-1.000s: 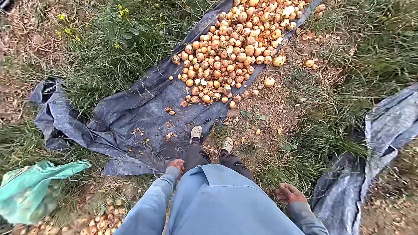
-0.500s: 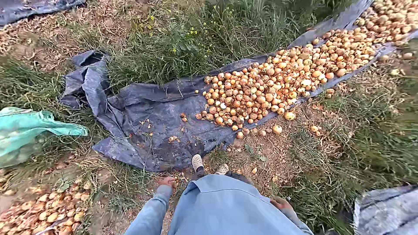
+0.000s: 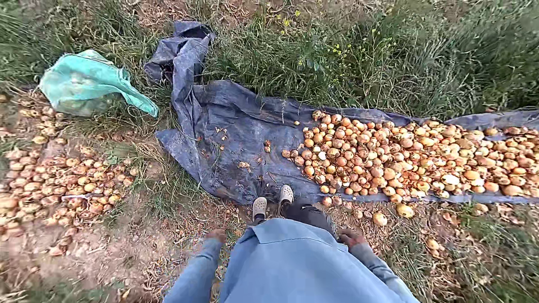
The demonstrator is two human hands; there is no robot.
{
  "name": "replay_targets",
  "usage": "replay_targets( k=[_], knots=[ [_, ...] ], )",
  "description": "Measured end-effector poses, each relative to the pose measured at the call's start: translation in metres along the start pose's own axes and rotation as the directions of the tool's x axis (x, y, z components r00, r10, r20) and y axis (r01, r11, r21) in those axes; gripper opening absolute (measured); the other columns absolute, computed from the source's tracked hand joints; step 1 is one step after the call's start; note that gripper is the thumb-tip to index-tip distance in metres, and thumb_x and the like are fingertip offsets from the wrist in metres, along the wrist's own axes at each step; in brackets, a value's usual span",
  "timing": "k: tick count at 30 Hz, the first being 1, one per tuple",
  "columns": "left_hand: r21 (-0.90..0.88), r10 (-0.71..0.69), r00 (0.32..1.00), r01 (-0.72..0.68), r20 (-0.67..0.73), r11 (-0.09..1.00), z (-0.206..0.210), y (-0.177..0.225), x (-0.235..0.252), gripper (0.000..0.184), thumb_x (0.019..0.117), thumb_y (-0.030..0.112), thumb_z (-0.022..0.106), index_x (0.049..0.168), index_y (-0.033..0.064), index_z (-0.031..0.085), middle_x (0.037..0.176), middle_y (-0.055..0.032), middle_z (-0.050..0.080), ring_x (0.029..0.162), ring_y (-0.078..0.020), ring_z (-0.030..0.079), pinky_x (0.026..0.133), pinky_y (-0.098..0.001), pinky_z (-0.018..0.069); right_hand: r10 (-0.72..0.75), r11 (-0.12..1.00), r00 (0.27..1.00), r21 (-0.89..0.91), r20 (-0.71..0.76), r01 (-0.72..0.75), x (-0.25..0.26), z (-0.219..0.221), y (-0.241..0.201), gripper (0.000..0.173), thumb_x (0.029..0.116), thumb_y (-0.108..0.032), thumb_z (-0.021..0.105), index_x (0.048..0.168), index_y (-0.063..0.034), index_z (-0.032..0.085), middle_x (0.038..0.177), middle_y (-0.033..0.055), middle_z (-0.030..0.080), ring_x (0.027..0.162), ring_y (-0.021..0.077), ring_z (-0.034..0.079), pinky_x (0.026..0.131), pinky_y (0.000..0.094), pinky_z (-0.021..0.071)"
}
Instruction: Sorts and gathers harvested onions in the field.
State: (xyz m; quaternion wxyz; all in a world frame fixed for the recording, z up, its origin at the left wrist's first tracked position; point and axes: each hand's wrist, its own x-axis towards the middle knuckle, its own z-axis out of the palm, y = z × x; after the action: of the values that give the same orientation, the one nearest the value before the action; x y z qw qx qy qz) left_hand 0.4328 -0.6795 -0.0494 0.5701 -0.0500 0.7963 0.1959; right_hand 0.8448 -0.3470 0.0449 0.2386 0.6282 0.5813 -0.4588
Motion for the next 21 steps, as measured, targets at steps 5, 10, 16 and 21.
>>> replay_targets(
  k=[5,10,16,21],
  knots=[
    [0.052,-0.073,0.993,0.079,-0.097,0.996,0.013,-0.007,-0.041,0.035,0.1057,0.012,0.054,0.137,-0.0036,0.060,0.132,-0.0269,0.064,0.121,-0.0371,0.064,0.108,-0.0513,0.0489,-0.072,0.989,0.984,-0.116,0.160,0.091,0.068,-0.030,-0.057,0.034,0.1077,-0.021,0.051,0.132,0.0002,0.064,0.120,0.0199,0.072,0.115,0.0331,0.069,0.107,0.0523,0.0489],
    [0.048,0.037,0.991,-0.031,-0.127,0.998,0.022,-0.015,-0.062,0.030,0.1016,0.011,0.061,0.127,-0.0044,0.067,0.129,-0.0246,0.067,0.127,-0.0338,0.062,0.114,-0.0470,0.0428,-0.021,0.982,0.984,-0.181,0.177,0.054,0.105,-0.055,-0.089,0.037,0.1080,-0.025,0.049,0.134,-0.0011,0.062,0.115,0.0187,0.074,0.102,0.0332,0.073,0.095,0.0531,0.0566],
    [0.166,-0.082,0.994,0.093,-0.074,0.982,-0.017,-0.003,-0.044,0.035,0.1059,0.018,0.058,0.134,-0.0018,0.064,0.133,-0.0231,0.066,0.132,-0.0338,0.059,0.117,-0.0468,0.0400,0.034,0.984,0.991,-0.179,0.131,-0.010,0.110,-0.051,-0.126,0.036,0.1081,-0.024,0.048,0.132,-0.0014,0.062,0.115,0.0190,0.074,0.099,0.0326,0.074,0.091,0.0516,0.0582],
    [0.336,-0.085,0.996,0.079,0.002,0.939,-0.099,-0.009,0.023,0.034,0.1045,0.022,0.059,0.128,-0.0008,0.068,0.134,-0.0241,0.065,0.134,-0.0363,0.056,0.117,-0.0518,0.0384,0.089,0.986,0.995,-0.148,0.054,-0.080,0.098,-0.007,-0.157,0.038,0.1087,-0.027,0.049,0.133,-0.0012,0.062,0.111,0.0198,0.074,0.094,0.0334,0.075,0.088,0.0529,0.0591]
  ],
)
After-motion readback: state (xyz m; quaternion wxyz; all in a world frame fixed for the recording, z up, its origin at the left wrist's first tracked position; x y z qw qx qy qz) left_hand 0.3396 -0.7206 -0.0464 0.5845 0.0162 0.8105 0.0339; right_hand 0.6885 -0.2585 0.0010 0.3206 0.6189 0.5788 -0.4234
